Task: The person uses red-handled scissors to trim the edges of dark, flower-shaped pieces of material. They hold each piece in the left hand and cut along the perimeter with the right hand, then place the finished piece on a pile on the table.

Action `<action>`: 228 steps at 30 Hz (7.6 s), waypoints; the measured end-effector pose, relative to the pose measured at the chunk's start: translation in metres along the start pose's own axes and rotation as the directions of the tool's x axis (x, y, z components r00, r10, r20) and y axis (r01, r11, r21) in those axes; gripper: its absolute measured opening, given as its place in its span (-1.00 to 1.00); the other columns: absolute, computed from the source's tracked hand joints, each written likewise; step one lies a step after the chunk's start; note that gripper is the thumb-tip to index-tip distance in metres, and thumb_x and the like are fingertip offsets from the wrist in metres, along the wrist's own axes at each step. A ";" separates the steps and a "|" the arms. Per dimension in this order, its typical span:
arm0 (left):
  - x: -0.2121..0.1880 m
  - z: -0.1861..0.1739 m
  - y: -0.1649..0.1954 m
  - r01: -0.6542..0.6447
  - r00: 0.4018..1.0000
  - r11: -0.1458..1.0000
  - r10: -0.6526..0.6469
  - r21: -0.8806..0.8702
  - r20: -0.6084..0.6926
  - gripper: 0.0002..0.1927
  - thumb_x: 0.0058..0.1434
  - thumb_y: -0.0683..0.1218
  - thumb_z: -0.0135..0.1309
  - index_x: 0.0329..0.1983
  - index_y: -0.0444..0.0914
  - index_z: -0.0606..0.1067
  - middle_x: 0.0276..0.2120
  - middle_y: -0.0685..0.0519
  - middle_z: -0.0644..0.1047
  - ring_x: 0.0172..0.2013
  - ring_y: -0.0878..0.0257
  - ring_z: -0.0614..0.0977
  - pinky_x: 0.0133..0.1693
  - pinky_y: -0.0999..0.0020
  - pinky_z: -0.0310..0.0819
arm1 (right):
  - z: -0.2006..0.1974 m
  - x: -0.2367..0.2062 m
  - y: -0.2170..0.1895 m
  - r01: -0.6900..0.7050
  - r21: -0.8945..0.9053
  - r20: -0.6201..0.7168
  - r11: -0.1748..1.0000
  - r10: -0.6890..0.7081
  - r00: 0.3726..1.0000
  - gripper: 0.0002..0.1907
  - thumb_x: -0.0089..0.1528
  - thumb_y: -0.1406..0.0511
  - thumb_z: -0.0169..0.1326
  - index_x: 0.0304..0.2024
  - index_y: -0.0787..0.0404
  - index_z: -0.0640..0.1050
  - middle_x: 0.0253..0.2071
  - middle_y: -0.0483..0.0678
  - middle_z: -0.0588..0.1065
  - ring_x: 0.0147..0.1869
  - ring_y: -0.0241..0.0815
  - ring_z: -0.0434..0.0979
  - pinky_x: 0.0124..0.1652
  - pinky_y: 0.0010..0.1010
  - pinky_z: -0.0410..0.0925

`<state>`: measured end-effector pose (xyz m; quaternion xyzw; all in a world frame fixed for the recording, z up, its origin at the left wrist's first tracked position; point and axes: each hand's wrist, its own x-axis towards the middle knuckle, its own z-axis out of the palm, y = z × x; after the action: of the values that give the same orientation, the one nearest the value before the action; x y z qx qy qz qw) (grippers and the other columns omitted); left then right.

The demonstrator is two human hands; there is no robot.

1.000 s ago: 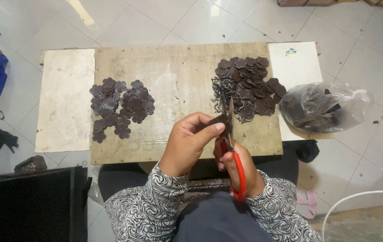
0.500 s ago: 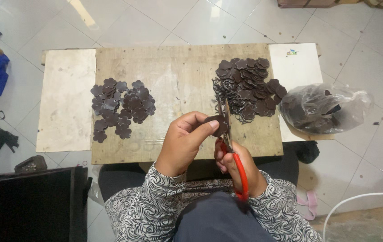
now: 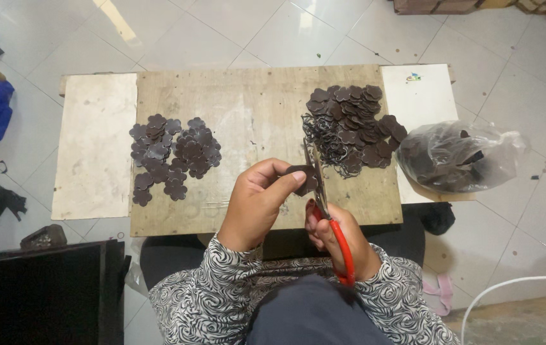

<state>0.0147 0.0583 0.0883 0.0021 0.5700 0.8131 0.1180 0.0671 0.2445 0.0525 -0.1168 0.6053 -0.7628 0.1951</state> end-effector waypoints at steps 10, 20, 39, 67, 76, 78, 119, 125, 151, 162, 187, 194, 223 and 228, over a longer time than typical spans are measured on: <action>0.005 -0.001 0.006 -0.023 1.000 0.999 0.023 -0.025 -0.007 -0.91 0.31 -0.20 0.13 -0.25 -0.35 0.56 -0.35 0.07 0.62 -0.30 0.40 0.58 -0.20 0.48 0.50 | -0.003 0.004 -0.006 -0.061 -0.026 -0.018 0.998 0.060 0.998 -0.35 0.28 -0.24 0.00 -0.27 0.21 0.37 -0.40 -0.21 0.27 -0.42 -0.43 0.20 -0.46 -0.58 0.15; 0.003 -0.002 0.006 -0.024 0.999 0.999 0.022 -0.035 -0.038 -0.93 0.30 -0.22 0.13 -0.27 -0.35 0.55 -0.36 0.09 0.61 -0.32 0.41 0.57 -0.23 0.49 0.48 | -0.005 0.003 0.001 -0.099 0.033 -0.009 0.995 0.099 0.995 -0.40 0.28 -0.19 0.04 -0.27 0.22 0.37 -0.43 -0.22 0.24 -0.45 -0.43 0.15 -0.49 -0.59 0.10; 0.003 -0.009 0.003 -0.037 0.996 0.999 0.034 -0.032 -0.078 -0.92 0.31 -0.22 0.10 -0.26 -0.35 0.55 -0.33 0.07 0.63 -0.29 0.40 0.60 -0.16 0.47 0.53 | -0.003 0.000 0.000 -0.141 -0.069 -0.032 0.988 0.139 0.990 -0.44 0.30 -0.19 -0.02 -0.33 0.16 0.38 -0.44 -0.23 0.29 -0.42 -0.44 0.24 -0.45 -0.61 0.19; 0.006 -0.007 0.000 0.051 0.993 0.998 -0.047 0.033 -0.109 -0.84 0.26 -0.13 0.21 -0.28 -0.36 0.58 -0.41 0.02 0.66 -0.47 0.43 0.56 -0.42 0.54 0.44 | -0.002 0.000 0.012 -0.103 -0.065 0.008 0.993 0.104 0.995 -0.43 0.35 -0.17 -0.08 -0.24 0.22 0.38 -0.42 -0.21 0.27 -0.43 -0.43 0.20 -0.45 -0.59 0.17; 0.007 -0.003 -0.004 0.068 0.991 0.997 -0.065 0.022 -0.116 -0.84 0.25 -0.13 0.22 -0.32 -0.35 0.57 -0.42 0.03 0.66 -0.50 0.44 0.53 -0.45 0.55 0.40 | -0.005 0.003 0.014 -0.090 -0.088 0.013 0.992 0.092 0.996 -0.39 0.34 -0.20 -0.08 -0.24 0.23 0.34 -0.39 -0.19 0.25 -0.40 -0.40 0.21 -0.43 -0.57 0.17; 0.007 -0.003 -0.005 0.059 0.992 0.998 -0.056 0.029 -0.110 -0.84 0.25 -0.13 0.21 -0.32 -0.35 0.58 -0.43 0.03 0.66 -0.50 0.44 0.55 -0.45 0.55 0.41 | -0.005 0.003 0.013 -0.087 -0.084 0.027 0.993 0.089 0.996 -0.39 0.33 -0.20 -0.07 -0.23 0.23 0.34 -0.38 -0.20 0.26 -0.39 -0.40 0.22 -0.42 -0.57 0.17; 0.009 -0.003 -0.005 -0.006 0.992 1.000 0.006 -0.005 -0.122 -0.78 0.28 -0.22 0.12 -0.02 -0.33 0.50 -0.20 0.08 0.63 -0.23 0.39 0.64 -0.25 0.51 0.48 | -0.009 0.006 0.024 -0.049 -0.060 0.008 0.997 0.050 0.999 -0.40 0.35 -0.21 -0.11 -0.24 0.19 0.35 -0.42 -0.20 0.23 -0.40 -0.41 0.20 -0.41 -0.59 0.17; 0.002 -0.001 0.002 -0.064 0.994 0.998 0.066 0.026 -0.089 -0.71 0.29 -0.27 0.12 0.08 -0.36 0.45 -0.16 0.08 0.59 -0.22 0.46 0.58 -0.20 0.58 0.51 | -0.006 0.007 0.012 -0.019 -0.192 0.060 0.981 0.031 0.998 -0.31 0.31 -0.28 -0.13 -0.16 0.22 0.38 -0.34 -0.18 0.30 -0.29 -0.39 0.28 -0.27 -0.56 0.27; -0.004 0.004 0.010 -0.051 0.996 0.998 0.054 0.036 -0.066 -0.55 0.24 -0.32 0.14 0.18 -0.34 0.34 -0.30 0.12 0.53 -0.36 0.52 0.51 -0.36 0.63 0.38 | -0.001 0.006 0.010 0.001 -0.157 0.037 0.988 0.005 0.999 -0.33 0.32 -0.28 -0.11 -0.30 0.18 0.33 -0.42 -0.21 0.24 -0.38 -0.40 0.21 -0.38 -0.55 0.17; -0.005 0.001 0.008 -0.080 0.994 0.997 0.080 0.007 -0.081 -0.54 0.28 -0.30 0.14 0.22 -0.35 0.33 -0.29 0.13 0.51 -0.35 0.51 0.51 -0.33 0.64 0.37 | -0.003 0.005 0.012 -0.060 -0.056 0.048 0.997 0.063 0.997 -0.35 0.28 -0.26 -0.02 -0.30 0.18 0.33 -0.40 -0.21 0.23 -0.39 -0.41 0.19 -0.41 -0.57 0.17; -0.005 0.003 0.017 0.014 0.988 0.986 0.011 0.163 -0.151 -0.52 0.18 -0.28 0.20 0.14 -0.32 0.33 -0.32 0.03 0.63 -0.42 0.48 0.57 -0.44 0.60 0.39 | -0.008 0.007 0.005 -0.025 -0.249 0.121 0.968 0.057 0.991 -0.29 0.28 -0.31 -0.10 -0.16 0.21 0.37 -0.36 -0.21 0.29 -0.32 -0.41 0.27 -0.32 -0.56 0.25; -0.005 0.002 0.014 0.001 0.987 0.983 0.029 0.182 -0.160 -0.53 0.19 -0.26 0.22 0.12 -0.32 0.34 -0.32 0.02 0.63 -0.41 0.46 0.59 -0.44 0.59 0.40 | -0.007 0.008 0.011 -0.011 -0.226 0.088 0.974 0.031 0.996 -0.30 0.28 -0.31 -0.09 -0.28 0.19 0.35 -0.42 -0.22 0.26 -0.37 -0.41 0.23 -0.37 -0.57 0.21; -0.005 -0.003 0.002 -0.026 1.000 0.984 0.026 0.179 -0.001 -0.86 0.24 -0.23 0.20 -0.19 -0.33 0.50 -0.36 0.12 0.59 -0.38 0.46 0.58 -0.33 0.57 0.48 | -0.008 0.008 0.006 0.082 -0.280 0.151 0.956 -0.040 0.988 -0.16 0.26 -0.40 -0.21 -0.17 0.25 0.39 -0.34 -0.11 0.33 -0.27 -0.30 0.31 -0.25 -0.48 0.29; -0.006 -0.007 -0.001 0.035 0.989 0.996 -0.045 0.079 0.137 -0.90 0.28 -0.22 0.18 -0.20 -0.34 0.49 -0.36 0.10 0.58 -0.35 0.43 0.58 -0.26 0.51 0.51 | -0.009 0.005 0.003 0.096 -0.272 0.170 0.958 -0.051 0.984 -0.14 0.26 -0.42 -0.25 -0.18 0.24 0.38 -0.35 -0.12 0.34 -0.27 -0.30 0.29 -0.25 -0.47 0.24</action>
<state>0.0194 0.0509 0.0857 0.0518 0.5912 0.7859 0.1736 0.0590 0.2496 0.0474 -0.2267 0.6842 -0.6648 0.1964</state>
